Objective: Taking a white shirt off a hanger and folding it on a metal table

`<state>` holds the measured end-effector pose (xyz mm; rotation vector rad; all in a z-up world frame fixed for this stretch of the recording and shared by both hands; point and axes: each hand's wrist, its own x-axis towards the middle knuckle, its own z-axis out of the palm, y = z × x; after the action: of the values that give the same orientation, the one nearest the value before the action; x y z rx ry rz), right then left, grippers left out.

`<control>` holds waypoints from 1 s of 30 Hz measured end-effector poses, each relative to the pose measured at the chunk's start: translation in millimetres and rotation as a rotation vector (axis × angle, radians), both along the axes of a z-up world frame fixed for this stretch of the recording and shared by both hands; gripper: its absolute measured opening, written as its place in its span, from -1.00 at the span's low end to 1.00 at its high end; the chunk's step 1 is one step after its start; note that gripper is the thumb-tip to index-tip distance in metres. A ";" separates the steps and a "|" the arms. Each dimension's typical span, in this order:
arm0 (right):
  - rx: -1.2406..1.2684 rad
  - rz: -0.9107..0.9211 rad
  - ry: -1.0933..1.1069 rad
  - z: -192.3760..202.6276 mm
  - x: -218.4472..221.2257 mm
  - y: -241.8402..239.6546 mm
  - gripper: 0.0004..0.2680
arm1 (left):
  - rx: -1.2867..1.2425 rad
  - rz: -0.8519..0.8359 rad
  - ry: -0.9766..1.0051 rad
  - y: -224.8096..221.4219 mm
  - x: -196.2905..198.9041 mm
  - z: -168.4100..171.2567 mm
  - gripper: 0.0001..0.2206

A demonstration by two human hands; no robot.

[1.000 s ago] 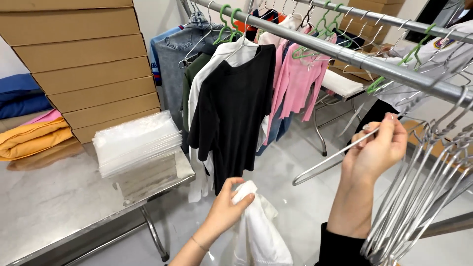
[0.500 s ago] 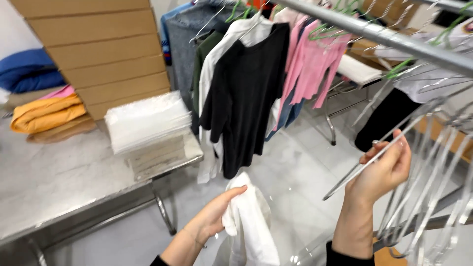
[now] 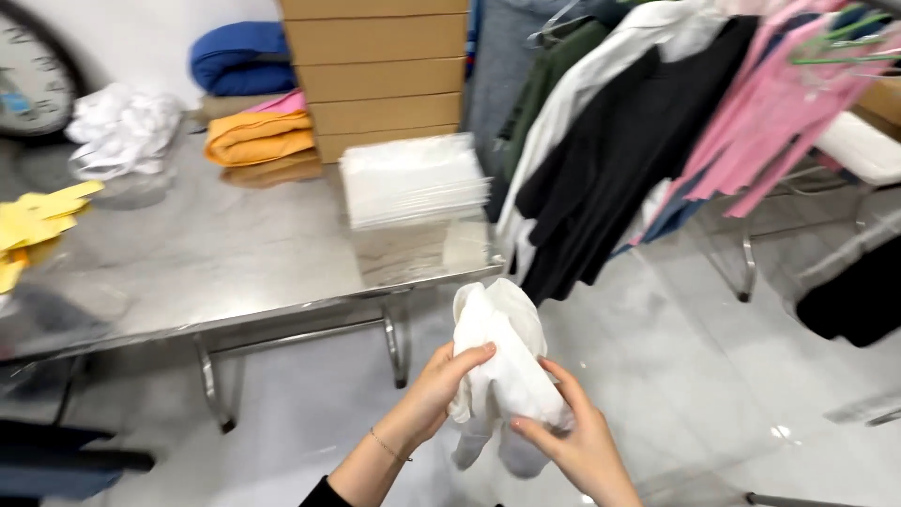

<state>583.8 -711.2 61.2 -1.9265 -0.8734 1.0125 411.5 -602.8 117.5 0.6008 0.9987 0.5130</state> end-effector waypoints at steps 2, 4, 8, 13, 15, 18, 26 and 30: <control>0.139 0.108 -0.138 -49.5 -1.2 19.7 -0.64 | 0.100 0.065 -0.047 4.2 -25.0 -67.4 -0.61; 0.305 0.215 -0.276 -78.5 -0.8 46.9 -0.85 | 0.223 0.132 -0.098 7.4 -53.9 -103.4 -0.71; 0.638 0.327 -0.458 -70.4 -15.8 82.1 -0.64 | 0.174 -0.031 -0.054 -19.6 -129.1 -104.4 -0.63; 0.814 0.581 -0.457 -12.4 -47.0 112.4 -0.54 | 0.274 0.157 0.104 -23.1 -224.6 -226.4 -0.69; 0.859 0.604 -0.437 17.1 -66.1 114.3 -0.68 | 0.710 0.294 0.811 -22.8 -272.9 -269.0 -0.66; 0.813 0.685 -0.373 51.1 -98.2 114.7 -0.57 | 0.821 0.018 1.027 -40.6 -303.2 -267.4 -0.36; 0.676 0.736 -0.585 81.8 -124.5 138.3 -0.54 | 1.232 0.259 1.109 -61.3 -324.4 -284.1 -0.51; 0.465 0.595 -0.799 49.0 -90.5 166.7 -0.59 | 1.072 0.564 1.166 -45.8 -385.1 -288.2 -0.57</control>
<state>493.3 -544.5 110.2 -1.6671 -2.0151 0.2332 26.4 -648.6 -170.6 1.7011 2.0159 1.2907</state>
